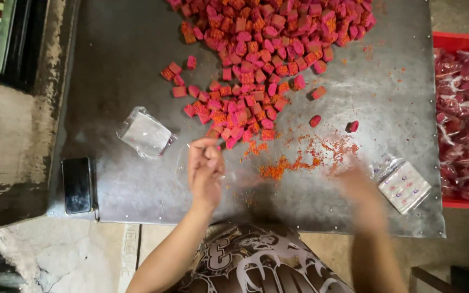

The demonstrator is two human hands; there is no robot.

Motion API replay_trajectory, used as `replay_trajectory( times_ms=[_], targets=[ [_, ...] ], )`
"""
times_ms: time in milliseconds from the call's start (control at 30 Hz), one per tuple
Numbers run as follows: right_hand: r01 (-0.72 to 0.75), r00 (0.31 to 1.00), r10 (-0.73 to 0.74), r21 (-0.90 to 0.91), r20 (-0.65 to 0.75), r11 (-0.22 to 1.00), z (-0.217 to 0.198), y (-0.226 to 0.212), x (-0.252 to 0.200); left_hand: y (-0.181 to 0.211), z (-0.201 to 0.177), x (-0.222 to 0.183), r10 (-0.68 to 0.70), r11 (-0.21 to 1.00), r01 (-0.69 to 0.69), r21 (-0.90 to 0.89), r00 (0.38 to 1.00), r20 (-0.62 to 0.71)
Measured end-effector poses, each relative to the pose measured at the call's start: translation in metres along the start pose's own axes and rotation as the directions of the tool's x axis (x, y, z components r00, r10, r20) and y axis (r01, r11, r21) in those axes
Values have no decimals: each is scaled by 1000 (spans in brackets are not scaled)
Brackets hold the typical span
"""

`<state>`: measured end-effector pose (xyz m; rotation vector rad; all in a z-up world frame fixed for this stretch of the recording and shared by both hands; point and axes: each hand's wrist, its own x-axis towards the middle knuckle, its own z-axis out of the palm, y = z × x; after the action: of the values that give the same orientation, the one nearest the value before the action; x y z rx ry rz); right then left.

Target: The person packs pink food cubes into plastic bags by hand, occasionally gathering small pieces from the metal table to include in the bags. They fill and seal several bags before setting them aside on the surface.

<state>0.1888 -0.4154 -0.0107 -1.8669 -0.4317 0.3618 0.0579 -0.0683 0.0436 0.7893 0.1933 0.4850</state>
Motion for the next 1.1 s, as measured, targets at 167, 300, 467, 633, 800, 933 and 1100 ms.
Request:
replay_trajectory(
  times_ms=[167,300,467,633,800,933,1100],
  targets=[
    [35,940,-38,14,340,999,150,-42,3,-13,4,-16,84,994,-84,73,996,4],
    [-305,943,291,71,162,950,128,-23,16,11,-43,-7,150,986,-142,83,984,-99],
    [-156,961,117,143,250,977,97,-47,19,32,-61,5,-253,690,267,673,960,-121],
    [-168,924,186,-84,333,982,93,-60,25,11,-34,-6,-426,603,83,794,874,232],
    [-152,907,268,-341,325,928,82,-53,25,-4,-2,-25,-324,137,-54,989,941,96],
    [-162,878,273,-292,393,943,78,-42,25,-8,-1,-33,-456,401,-22,916,862,220],
    [-91,935,193,-324,297,942,92,-30,37,-21,-16,-36,-629,443,230,867,769,117]
  ],
)
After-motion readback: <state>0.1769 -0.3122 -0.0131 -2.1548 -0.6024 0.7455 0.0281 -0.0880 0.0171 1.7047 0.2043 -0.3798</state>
